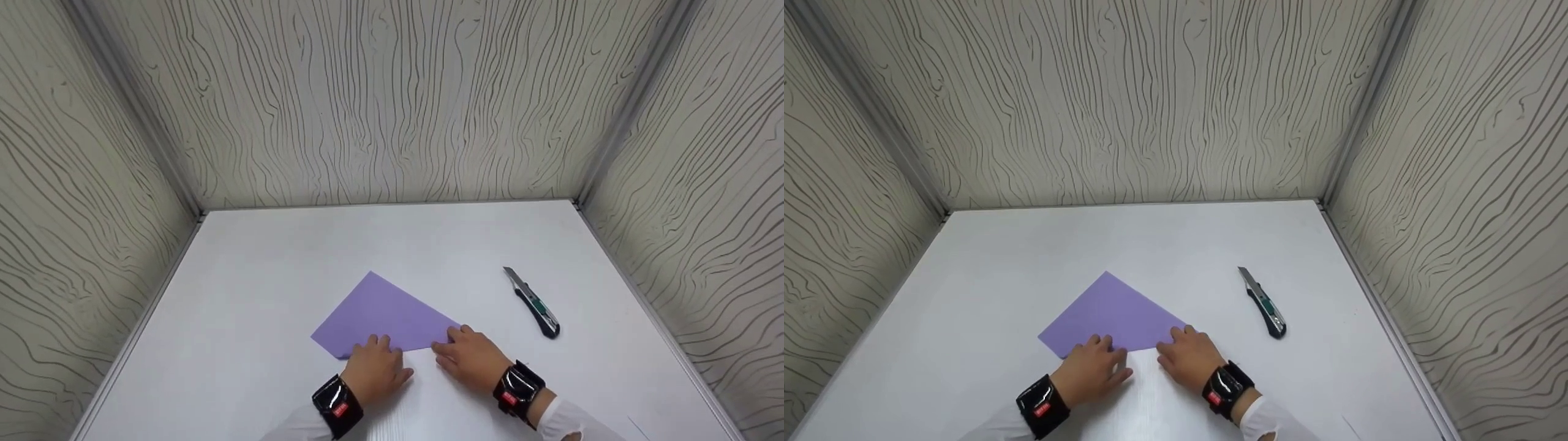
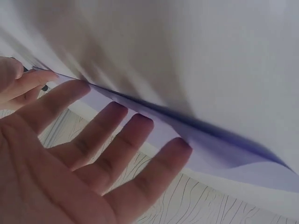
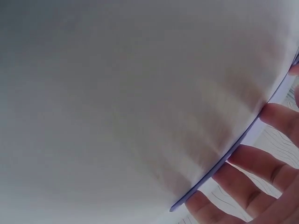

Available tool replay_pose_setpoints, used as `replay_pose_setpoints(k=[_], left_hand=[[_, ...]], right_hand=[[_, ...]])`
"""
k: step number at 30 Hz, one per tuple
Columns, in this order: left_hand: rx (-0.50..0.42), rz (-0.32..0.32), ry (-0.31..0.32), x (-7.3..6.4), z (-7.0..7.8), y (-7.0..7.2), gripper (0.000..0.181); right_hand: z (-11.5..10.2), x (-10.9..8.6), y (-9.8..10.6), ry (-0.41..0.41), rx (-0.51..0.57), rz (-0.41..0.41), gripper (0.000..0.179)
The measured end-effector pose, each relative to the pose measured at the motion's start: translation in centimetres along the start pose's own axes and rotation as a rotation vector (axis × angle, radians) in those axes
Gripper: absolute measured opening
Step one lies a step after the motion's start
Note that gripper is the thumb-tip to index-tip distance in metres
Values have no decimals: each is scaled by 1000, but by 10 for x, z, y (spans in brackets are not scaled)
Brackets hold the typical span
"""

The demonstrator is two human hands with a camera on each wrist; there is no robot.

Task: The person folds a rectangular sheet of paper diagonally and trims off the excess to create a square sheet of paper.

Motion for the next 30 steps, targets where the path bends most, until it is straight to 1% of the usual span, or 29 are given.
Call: replay_pose_setpoints(k=[3,6,10,12,15,18,22,27,30], left_hand=[[21,27,21,-3,0,1,54],[2,51,25,-6,-1,2,54],[-69,86,13,-8,-3,0,52],[-109,89,6,-8,-4,0,50],[-166,70,9,-8,-7,1,48],[-199,38,16,-7,-9,2,47],[-213,6,21,-6,-11,2,48],[-214,3,23,-6,-10,3,47],[-209,7,28,-7,-10,3,46]], right_hand=[[0,0,-1,3,-5,4,29],[0,0,-2,8,-12,10,29],[1,0,-4,12,-15,16,29],[0,0,-3,19,-7,35,28],[-1,-1,1,25,6,53,27],[-1,-1,3,17,34,30,27],[3,0,6,-24,58,-2,26],[9,-3,8,-67,37,18,22],[9,-5,7,-68,18,10,24]])
Point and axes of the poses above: each hand's wrist, its own x-axis towards the middle knuckle, its own y-axis out of the back of the hand, z = x × y, the point moved 6 cm from there along x, towards the middle knuckle, and after that the axes turned 9 degrees about -y, right-handed, at the moved point
